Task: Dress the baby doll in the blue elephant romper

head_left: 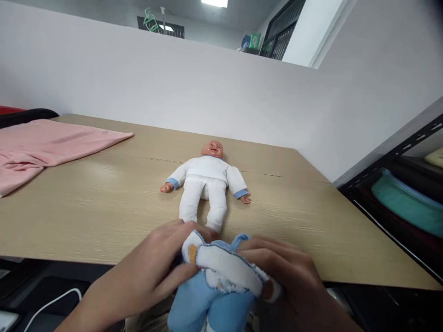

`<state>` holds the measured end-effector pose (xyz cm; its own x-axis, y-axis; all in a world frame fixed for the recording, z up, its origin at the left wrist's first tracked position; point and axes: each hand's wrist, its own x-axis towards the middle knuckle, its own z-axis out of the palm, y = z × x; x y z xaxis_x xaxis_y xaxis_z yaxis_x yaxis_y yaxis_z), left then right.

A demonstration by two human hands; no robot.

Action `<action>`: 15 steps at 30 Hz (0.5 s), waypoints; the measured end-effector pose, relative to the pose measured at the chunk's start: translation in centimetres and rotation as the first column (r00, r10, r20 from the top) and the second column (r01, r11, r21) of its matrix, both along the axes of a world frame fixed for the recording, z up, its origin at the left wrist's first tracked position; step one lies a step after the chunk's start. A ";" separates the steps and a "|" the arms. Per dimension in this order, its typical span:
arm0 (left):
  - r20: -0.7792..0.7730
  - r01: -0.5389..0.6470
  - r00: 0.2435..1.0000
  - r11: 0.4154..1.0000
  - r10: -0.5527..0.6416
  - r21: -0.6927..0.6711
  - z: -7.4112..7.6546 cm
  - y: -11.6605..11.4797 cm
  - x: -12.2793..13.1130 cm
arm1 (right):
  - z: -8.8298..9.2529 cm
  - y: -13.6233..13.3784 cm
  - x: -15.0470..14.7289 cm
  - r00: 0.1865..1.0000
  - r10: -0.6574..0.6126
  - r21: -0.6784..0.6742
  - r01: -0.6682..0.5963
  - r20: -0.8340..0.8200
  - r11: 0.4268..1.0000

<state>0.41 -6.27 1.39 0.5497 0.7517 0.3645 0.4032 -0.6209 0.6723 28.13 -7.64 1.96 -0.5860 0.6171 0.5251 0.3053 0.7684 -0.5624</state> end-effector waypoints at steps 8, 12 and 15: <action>0.028 0.145 0.989 0.943 -0.143 -0.301 -0.9 1.3 -0.5 | 0.0 3.6 1.4 0.960 0.242 -0.607 -0.110 0.140 0.787; 0.014 0.128 0.991 0.891 -0.136 -0.435 -2.1 1.9 -0.7 | -1.4 4.6 1.1 0.924 0.379 -0.661 -0.314 -0.048 0.681; 0.103 0.286 0.957 0.811 -0.273 -0.510 -2.1 2.4 -0.9 | -2.6 4.3 0.3 0.955 0.269 -0.669 -0.283 -0.127 0.687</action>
